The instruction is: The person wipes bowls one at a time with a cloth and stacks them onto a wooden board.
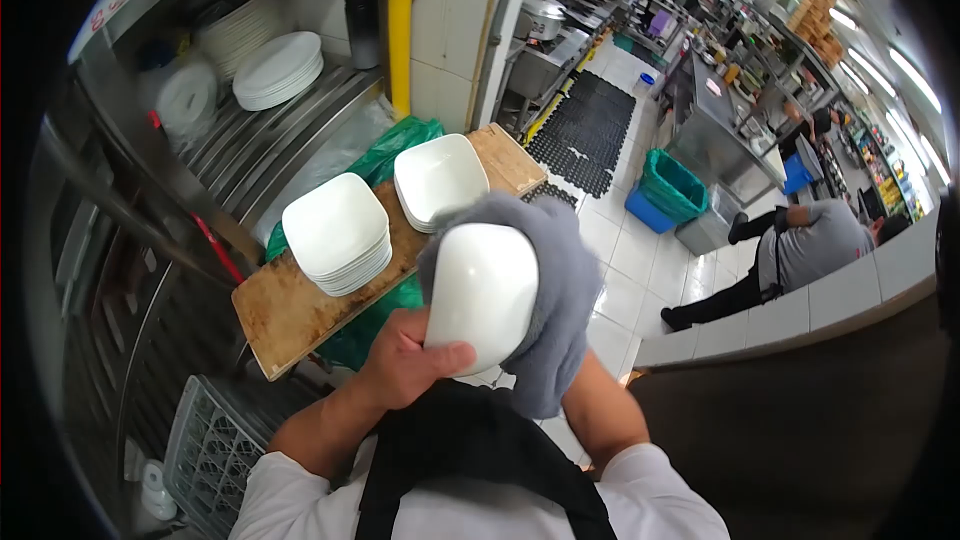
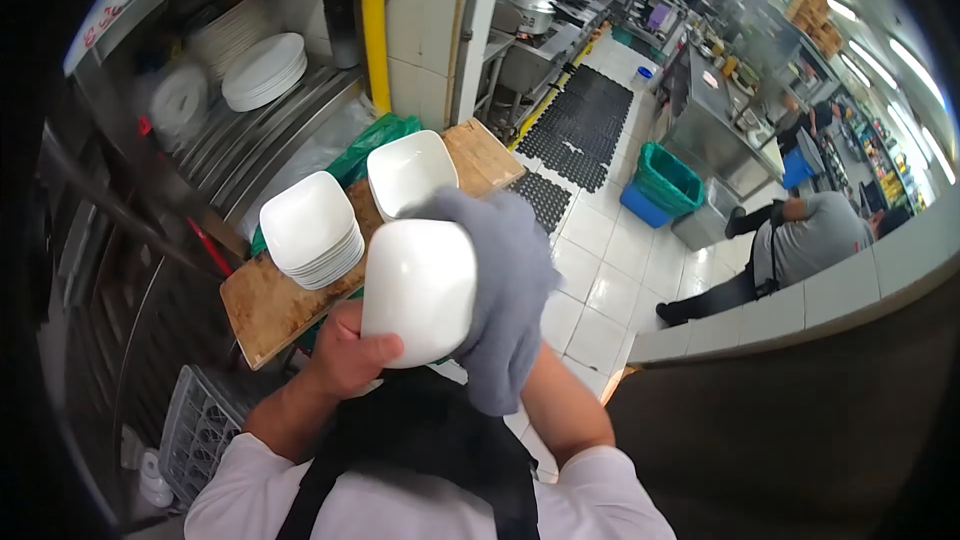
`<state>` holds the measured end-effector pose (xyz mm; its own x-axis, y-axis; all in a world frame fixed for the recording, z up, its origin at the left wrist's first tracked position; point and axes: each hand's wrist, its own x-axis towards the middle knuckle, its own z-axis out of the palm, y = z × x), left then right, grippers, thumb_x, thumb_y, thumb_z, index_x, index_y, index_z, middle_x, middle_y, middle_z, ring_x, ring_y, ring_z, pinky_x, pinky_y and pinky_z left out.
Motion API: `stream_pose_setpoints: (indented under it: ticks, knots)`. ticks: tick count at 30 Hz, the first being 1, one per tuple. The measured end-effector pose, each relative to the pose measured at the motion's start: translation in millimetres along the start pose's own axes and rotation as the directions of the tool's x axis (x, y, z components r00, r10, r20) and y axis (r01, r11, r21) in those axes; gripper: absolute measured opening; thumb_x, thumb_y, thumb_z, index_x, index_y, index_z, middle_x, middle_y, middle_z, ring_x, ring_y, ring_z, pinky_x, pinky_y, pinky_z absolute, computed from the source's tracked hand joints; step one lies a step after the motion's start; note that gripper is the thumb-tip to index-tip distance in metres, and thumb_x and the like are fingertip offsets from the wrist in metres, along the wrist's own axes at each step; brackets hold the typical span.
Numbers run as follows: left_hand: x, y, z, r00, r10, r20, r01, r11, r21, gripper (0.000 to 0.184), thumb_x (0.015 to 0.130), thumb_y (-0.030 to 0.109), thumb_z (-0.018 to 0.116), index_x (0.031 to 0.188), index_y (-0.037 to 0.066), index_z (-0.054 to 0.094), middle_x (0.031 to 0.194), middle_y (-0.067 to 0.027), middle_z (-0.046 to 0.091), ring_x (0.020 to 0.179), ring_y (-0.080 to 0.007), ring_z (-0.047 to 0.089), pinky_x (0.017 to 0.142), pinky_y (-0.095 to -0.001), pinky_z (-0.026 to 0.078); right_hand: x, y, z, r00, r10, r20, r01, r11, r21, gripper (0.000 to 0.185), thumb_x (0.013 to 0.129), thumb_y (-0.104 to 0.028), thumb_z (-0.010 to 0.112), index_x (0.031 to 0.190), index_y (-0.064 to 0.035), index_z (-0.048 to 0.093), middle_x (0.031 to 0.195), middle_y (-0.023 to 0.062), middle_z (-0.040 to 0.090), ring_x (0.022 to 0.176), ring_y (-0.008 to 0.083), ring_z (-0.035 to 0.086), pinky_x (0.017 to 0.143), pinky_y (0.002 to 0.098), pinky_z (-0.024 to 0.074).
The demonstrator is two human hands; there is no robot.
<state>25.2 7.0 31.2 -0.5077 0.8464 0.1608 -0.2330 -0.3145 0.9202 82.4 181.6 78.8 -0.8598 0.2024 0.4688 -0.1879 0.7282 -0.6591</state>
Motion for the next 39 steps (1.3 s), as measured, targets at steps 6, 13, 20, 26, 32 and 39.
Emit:
stream_pose_setpoints:
  ticks: [6, 13, 20, 26, 32, 39]
  knots:
    - [14, -32, -9, 0.955, 0.009, -0.297, -0.071, 0.978, -0.198, 0.032, 0.101, 0.022, 0.059, 0.123, -0.001, 0.059, 0.105, -0.0026, 0.066, 0.092, -0.0068, 0.057, 0.081, -0.0238, 0.046, -60, 16, 55, 0.998, 0.036, -0.054, -0.047, 0.976, -0.213, 0.054, 0.087, -0.015, 0.070, 0.137, -0.0073, 0.051, 0.126, 0.0105, 0.057, 0.118, 0.0221, 0.053, 0.104, 0.0323, 0.0431]
    - [6, -25, 10, 0.980, 0.173, -0.096, -0.135, 0.941, 0.310, 0.036, 0.095, 0.027, 0.068, 0.117, 0.000, 0.061, 0.095, -0.0040, 0.070, 0.083, -0.0093, 0.060, 0.074, -0.0276, 0.050, -17, 33, 40, 0.989, 0.122, 0.086, -0.130, 0.987, 0.099, 0.055, 0.087, -0.016, 0.070, 0.137, -0.0068, 0.051, 0.127, 0.0111, 0.056, 0.118, 0.0228, 0.053, 0.103, 0.0329, 0.0437]
    - [1, -26, -5, 0.996, 0.024, -0.085, -0.002, 0.970, 0.244, 0.027, 0.090, 0.014, 0.073, 0.111, -0.001, 0.065, 0.097, -0.0043, 0.069, 0.087, -0.0092, 0.061, 0.078, -0.0267, 0.050, -18, 74, 48, 0.974, 0.195, 0.117, -0.227, 0.845, 0.484, 0.055, 0.089, -0.021, 0.068, 0.138, -0.0054, 0.049, 0.139, 0.0136, 0.050, 0.123, 0.0263, 0.051, 0.104, 0.0334, 0.0426]
    - [11, -50, -38, 0.945, 0.147, -0.294, -0.204, 0.963, -0.175, 0.034, 0.095, 0.017, 0.065, 0.123, -0.001, 0.060, 0.108, -0.0067, 0.066, 0.098, -0.0145, 0.062, 0.084, -0.0290, 0.050, -76, 72, 82, 0.923, 0.363, -0.127, -0.270, 0.847, 0.458, 0.051, 0.082, -0.021, 0.069, 0.129, -0.0067, 0.054, 0.128, 0.0174, 0.056, 0.114, 0.0334, 0.056, 0.097, 0.0372, 0.0470]
    - [-4, -77, -49, 0.884, -0.209, -0.417, 0.218, 0.976, -0.027, 0.065, 0.100, 0.043, 0.055, 0.149, 0.008, 0.033, 0.134, -0.0126, 0.054, 0.113, -0.0222, 0.060, 0.091, -0.0445, 0.052, -60, 45, 22, 0.969, 0.201, -0.144, -0.211, 0.976, -0.058, 0.045, 0.082, -0.020, 0.069, 0.123, -0.0059, 0.055, 0.119, 0.0161, 0.057, 0.107, 0.0324, 0.058, 0.096, 0.0389, 0.0475]
    - [-3, -63, -42, 0.888, -0.452, -0.084, 0.313, 0.728, -0.609, 0.072, 0.099, 0.060, 0.041, 0.150, 0.009, 0.032, 0.143, -0.0148, 0.049, 0.125, -0.0333, 0.055, 0.099, -0.0540, 0.047, -57, 18, 32, 0.990, -0.132, 0.040, 0.129, 0.776, -0.618, 0.039, 0.082, -0.020, 0.069, 0.116, -0.0048, 0.056, 0.108, 0.0145, 0.058, 0.099, 0.0312, 0.059, 0.095, 0.0408, 0.0481]
